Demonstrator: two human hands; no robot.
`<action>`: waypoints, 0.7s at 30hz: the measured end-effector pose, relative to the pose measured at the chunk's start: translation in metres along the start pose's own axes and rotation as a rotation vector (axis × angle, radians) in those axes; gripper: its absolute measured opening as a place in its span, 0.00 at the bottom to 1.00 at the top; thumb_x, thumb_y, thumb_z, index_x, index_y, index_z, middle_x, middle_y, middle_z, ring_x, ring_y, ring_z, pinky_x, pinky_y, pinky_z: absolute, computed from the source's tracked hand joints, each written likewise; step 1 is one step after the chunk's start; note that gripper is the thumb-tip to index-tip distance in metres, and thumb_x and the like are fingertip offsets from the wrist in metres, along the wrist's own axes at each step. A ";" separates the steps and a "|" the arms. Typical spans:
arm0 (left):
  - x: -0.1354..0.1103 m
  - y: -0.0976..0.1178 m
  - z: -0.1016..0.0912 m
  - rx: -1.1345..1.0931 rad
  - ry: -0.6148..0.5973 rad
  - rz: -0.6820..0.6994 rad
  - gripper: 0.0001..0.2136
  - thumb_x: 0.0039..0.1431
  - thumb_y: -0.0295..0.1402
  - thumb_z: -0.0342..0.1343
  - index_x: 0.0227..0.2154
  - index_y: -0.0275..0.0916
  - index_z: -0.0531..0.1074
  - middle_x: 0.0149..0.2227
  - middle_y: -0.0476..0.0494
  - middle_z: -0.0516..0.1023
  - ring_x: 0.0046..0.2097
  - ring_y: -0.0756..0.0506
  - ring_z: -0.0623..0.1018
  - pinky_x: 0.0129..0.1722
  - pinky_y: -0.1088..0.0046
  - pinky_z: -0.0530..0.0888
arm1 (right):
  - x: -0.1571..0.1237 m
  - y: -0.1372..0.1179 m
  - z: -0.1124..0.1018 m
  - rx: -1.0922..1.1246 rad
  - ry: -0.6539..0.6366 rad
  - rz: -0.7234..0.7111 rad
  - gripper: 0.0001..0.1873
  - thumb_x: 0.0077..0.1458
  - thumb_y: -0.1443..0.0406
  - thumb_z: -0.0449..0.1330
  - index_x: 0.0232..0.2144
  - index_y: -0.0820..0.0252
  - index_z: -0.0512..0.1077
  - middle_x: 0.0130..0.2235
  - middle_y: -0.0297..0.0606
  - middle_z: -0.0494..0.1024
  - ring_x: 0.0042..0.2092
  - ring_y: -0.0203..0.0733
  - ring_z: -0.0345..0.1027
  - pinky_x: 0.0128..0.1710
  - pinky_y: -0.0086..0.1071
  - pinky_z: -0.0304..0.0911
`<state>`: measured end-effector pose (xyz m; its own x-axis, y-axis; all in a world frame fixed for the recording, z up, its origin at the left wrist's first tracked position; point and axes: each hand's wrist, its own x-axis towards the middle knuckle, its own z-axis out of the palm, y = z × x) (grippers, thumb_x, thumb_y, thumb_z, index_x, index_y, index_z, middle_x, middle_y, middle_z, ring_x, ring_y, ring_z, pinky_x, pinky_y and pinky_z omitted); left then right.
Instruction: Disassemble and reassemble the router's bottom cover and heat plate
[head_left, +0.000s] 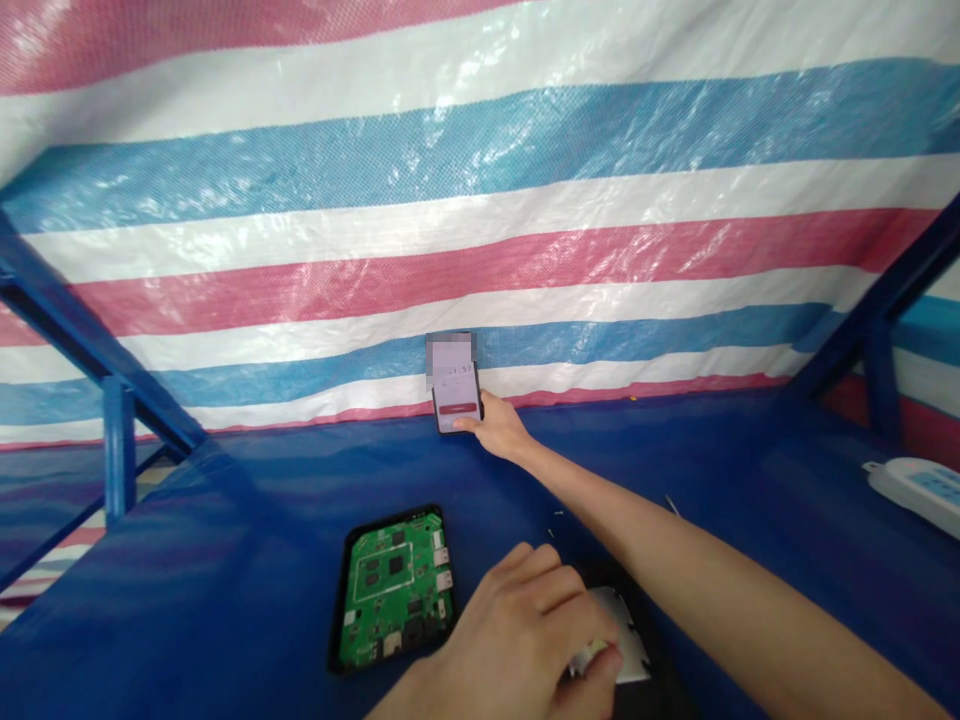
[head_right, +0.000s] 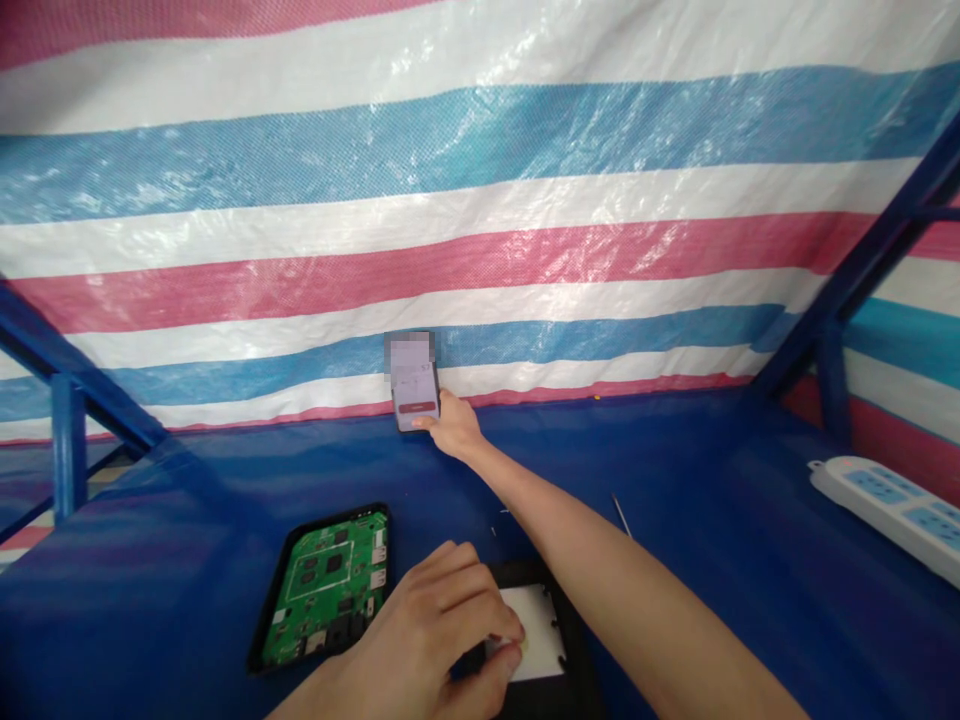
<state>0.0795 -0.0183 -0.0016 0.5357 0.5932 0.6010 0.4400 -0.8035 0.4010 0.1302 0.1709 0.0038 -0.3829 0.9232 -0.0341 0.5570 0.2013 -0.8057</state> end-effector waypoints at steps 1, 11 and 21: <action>0.000 0.000 0.001 0.012 -0.002 0.017 0.04 0.56 0.26 0.58 0.29 0.41 0.71 0.26 0.51 0.77 0.28 0.48 0.71 0.31 0.70 0.66 | -0.003 -0.005 0.002 0.022 -0.066 -0.010 0.20 0.64 0.59 0.61 0.55 0.60 0.69 0.55 0.44 0.74 0.51 0.47 0.73 0.48 0.47 0.72; 0.003 0.006 -0.008 -0.132 0.164 0.092 0.07 0.55 0.23 0.53 0.31 0.41 0.72 0.29 0.47 0.82 0.35 0.45 0.80 0.40 0.69 0.74 | 0.000 -0.098 0.065 -0.090 -0.627 -0.004 0.19 0.64 0.59 0.61 0.54 0.60 0.70 0.55 0.44 0.74 0.50 0.47 0.73 0.48 0.47 0.72; -0.008 0.002 -0.004 -0.047 0.167 0.105 0.08 0.55 0.28 0.51 0.24 0.42 0.72 0.23 0.50 0.82 0.25 0.48 0.80 0.32 0.72 0.77 | 0.007 -0.117 0.103 -0.217 -0.537 -0.118 0.19 0.64 0.59 0.61 0.54 0.59 0.70 0.55 0.43 0.74 0.51 0.47 0.73 0.49 0.46 0.72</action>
<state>0.0739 -0.0249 -0.0027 0.4481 0.4926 0.7460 0.3513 -0.8644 0.3597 -0.0136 0.1206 0.0366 -0.7394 0.6068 -0.2917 0.6043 0.4071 -0.6850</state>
